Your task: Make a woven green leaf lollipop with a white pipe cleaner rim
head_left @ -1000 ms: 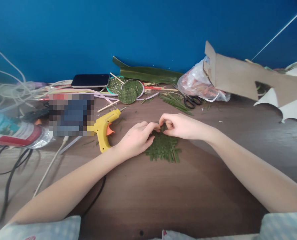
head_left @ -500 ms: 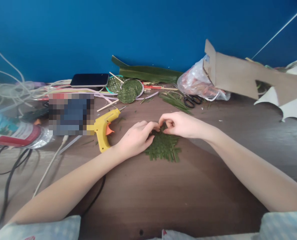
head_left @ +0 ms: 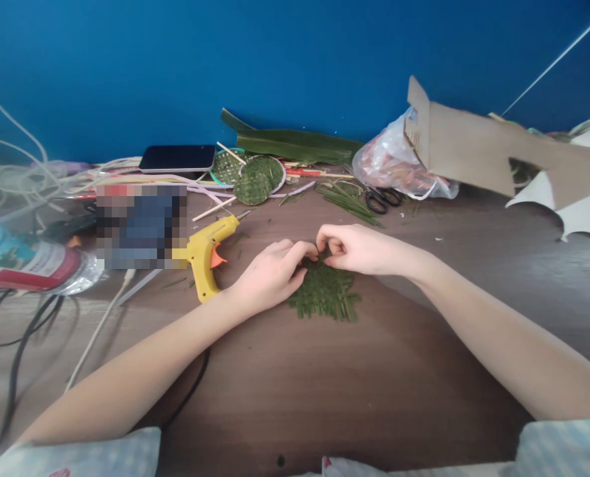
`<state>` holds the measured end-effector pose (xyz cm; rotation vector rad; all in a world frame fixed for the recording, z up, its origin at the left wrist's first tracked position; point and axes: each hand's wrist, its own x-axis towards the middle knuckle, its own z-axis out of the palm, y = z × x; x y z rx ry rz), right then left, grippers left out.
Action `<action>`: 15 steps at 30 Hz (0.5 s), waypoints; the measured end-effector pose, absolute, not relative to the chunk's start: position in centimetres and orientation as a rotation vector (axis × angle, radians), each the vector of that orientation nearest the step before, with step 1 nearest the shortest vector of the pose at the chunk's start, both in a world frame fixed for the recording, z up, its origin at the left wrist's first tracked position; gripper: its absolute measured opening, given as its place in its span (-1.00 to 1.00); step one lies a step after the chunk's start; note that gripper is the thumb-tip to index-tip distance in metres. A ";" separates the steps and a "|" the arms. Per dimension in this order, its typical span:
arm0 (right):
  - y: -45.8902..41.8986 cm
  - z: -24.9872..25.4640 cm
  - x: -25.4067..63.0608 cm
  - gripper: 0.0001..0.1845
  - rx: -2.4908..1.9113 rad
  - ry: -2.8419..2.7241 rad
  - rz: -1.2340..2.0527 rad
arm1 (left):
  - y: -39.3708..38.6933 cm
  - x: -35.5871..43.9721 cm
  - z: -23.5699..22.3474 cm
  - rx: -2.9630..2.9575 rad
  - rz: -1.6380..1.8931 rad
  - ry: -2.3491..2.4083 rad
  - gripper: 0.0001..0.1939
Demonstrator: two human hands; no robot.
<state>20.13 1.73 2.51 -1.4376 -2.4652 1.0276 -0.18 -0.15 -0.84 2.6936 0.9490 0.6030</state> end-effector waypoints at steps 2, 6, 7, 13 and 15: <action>1.7 2.5 20.1 -0.86 -1.422 -2.452 1.048 | -0.1 -0.2 -0.9 2.697 0.600 0.949 -0.75; 1.6 2.6 20.0 -0.84 -1.391 -2.446 1.055 | -0.1 -0.2 -0.9 2.705 0.599 0.955 -0.76; 1.5 2.6 19.9 -0.84 -1.393 -2.452 1.037 | -0.1 -0.2 -0.9 2.708 0.600 0.953 -0.76; 1.5 2.7 19.7 -0.84 -1.347 -2.539 0.913 | -0.2 -0.3 -0.9 2.702 0.590 0.946 -0.78; 1.6 2.7 19.7 -0.84 -1.333 -2.562 0.878 | -0.2 -0.2 -0.9 2.704 0.601 0.940 -0.78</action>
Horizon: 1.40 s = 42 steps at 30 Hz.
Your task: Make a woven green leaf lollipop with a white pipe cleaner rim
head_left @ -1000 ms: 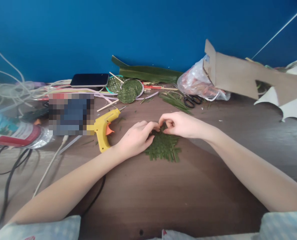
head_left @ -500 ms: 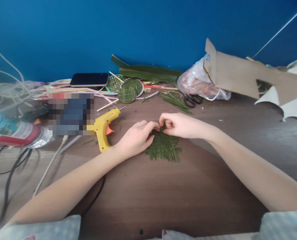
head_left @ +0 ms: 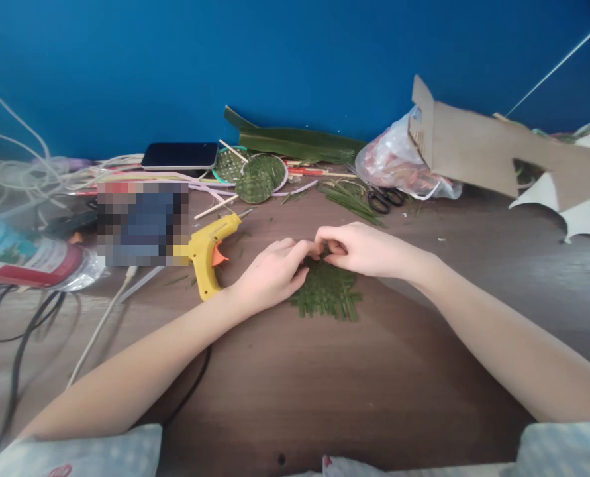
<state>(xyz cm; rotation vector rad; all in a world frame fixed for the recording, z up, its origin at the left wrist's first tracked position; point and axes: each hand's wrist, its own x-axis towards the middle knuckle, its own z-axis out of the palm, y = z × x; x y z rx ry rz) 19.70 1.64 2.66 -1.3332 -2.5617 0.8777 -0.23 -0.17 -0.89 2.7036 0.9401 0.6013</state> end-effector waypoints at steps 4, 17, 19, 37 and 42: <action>1.9 2.4 19.8 -0.85 -1.282 -2.552 0.837 | -0.1 -0.1 -0.9 2.714 0.607 0.945 -0.79; 1.8 3.0 20.1 -0.90 -1.415 -2.352 1.085 | -0.2 -0.2 -0.9 2.701 0.601 0.938 -0.79; 1.8 2.9 20.1 -0.90 -1.392 -2.349 1.109 | -0.2 -0.2 -0.9 2.705 0.608 0.939 -0.78; 1.9 2.5 20.1 -0.92 -1.282 -2.270 1.223 | -0.1 -0.2 -0.9 2.695 0.598 0.922 -0.77; 2.0 2.6 20.4 -0.83 -1.267 -2.167 1.350 | -0.1 -0.3 -1.0 2.672 0.650 0.886 -0.59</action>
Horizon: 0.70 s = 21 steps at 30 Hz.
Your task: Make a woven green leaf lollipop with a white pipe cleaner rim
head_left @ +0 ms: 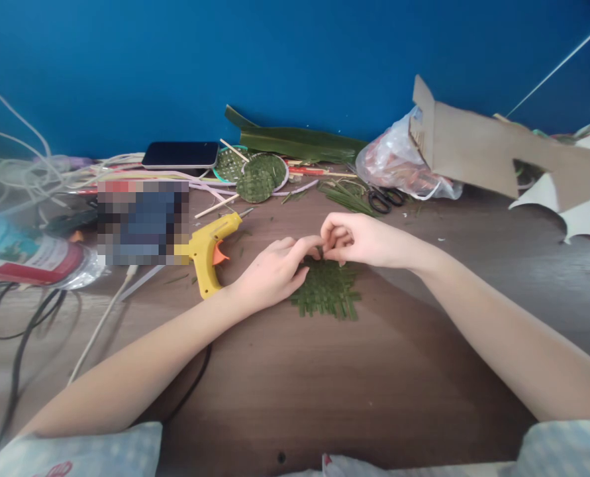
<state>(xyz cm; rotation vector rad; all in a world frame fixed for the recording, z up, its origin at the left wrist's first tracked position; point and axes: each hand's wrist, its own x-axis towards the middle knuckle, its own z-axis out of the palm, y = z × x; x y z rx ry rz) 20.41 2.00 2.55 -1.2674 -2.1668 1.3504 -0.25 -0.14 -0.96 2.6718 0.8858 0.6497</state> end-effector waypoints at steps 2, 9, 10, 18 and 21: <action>2.0 2.8 20.4 -0.78 -1.272 -2.150 1.388 | -0.2 -0.3 -1.0 2.673 0.670 0.882 -0.55; 1.9 3.2 20.3 -0.91 -1.444 -2.174 1.294 | -0.2 -0.2 -1.1 2.645 0.634 0.893 -0.54; 2.0 3.0 20.3 -0.94 -1.469 -2.186 1.276 | -0.2 -0.2 -1.2 2.646 0.629 0.897 -0.54; 2.1 2.3 20.5 -0.91 -1.516 -2.378 1.086 | -0.2 -0.2 -1.3 2.690 0.717 0.896 -0.56; 2.2 2.3 20.5 -0.89 -1.524 -2.383 1.085 | -0.2 -0.2 -1.2 2.686 0.703 0.909 -0.58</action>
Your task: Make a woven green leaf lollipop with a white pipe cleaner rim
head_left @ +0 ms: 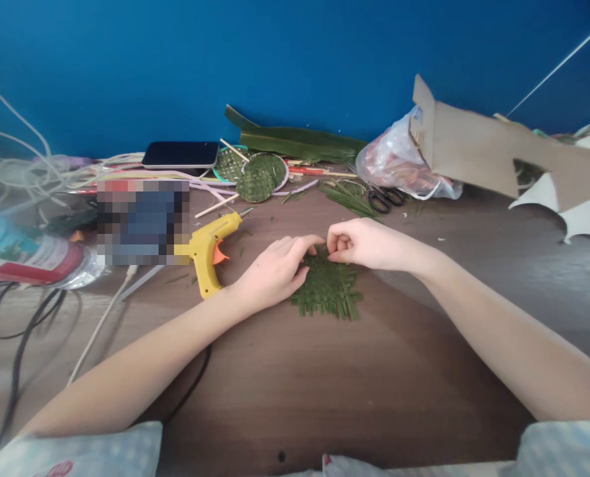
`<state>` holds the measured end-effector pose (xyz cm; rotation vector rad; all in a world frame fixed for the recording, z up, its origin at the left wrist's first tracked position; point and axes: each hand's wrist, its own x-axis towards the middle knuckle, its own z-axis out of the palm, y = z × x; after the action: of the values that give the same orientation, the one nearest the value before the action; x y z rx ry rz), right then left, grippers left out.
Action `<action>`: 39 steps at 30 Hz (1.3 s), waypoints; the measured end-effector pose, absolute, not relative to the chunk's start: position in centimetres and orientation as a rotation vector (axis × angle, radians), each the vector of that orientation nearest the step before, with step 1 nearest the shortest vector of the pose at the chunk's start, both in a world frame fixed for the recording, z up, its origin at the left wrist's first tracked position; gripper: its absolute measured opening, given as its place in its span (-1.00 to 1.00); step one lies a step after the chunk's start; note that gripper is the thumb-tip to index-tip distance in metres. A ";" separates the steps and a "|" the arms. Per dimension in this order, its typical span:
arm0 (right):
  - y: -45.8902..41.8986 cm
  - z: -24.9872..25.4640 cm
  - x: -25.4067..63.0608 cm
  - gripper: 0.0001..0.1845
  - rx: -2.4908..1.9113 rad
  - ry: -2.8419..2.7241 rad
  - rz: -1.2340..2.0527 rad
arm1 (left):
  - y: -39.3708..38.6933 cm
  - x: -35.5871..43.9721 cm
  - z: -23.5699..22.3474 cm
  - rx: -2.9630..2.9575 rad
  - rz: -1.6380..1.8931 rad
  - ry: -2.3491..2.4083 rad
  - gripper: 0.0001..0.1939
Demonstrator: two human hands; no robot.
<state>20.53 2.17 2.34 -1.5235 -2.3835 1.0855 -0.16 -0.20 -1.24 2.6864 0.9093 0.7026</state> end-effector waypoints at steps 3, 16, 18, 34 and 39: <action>2.3 2.3 20.6 -0.87 -1.532 -2.381 1.080 | -0.2 -0.2 -1.2 2.679 0.681 0.920 -0.59; 2.3 2.5 21.0 -0.90 -1.569 -2.393 1.090 | -0.2 -0.2 -1.2 2.684 0.611 0.909 -0.65; 2.3 2.5 21.0 -0.91 -1.571 -2.396 1.077 | -0.2 -0.2 -1.1 2.711 0.605 0.889 -0.68; 2.5 2.4 21.1 -0.93 -1.554 -2.357 1.099 | -0.1 -0.2 -1.1 2.744 0.562 0.840 -0.64; 2.5 2.8 21.1 -0.93 -1.524 -2.283 1.219 | 0.0 -0.2 -1.2 2.796 0.511 0.833 -0.62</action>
<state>21.13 2.47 2.84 -1.5240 -2.2826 1.2192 -0.23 0.03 -1.25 2.7958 0.8327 0.5115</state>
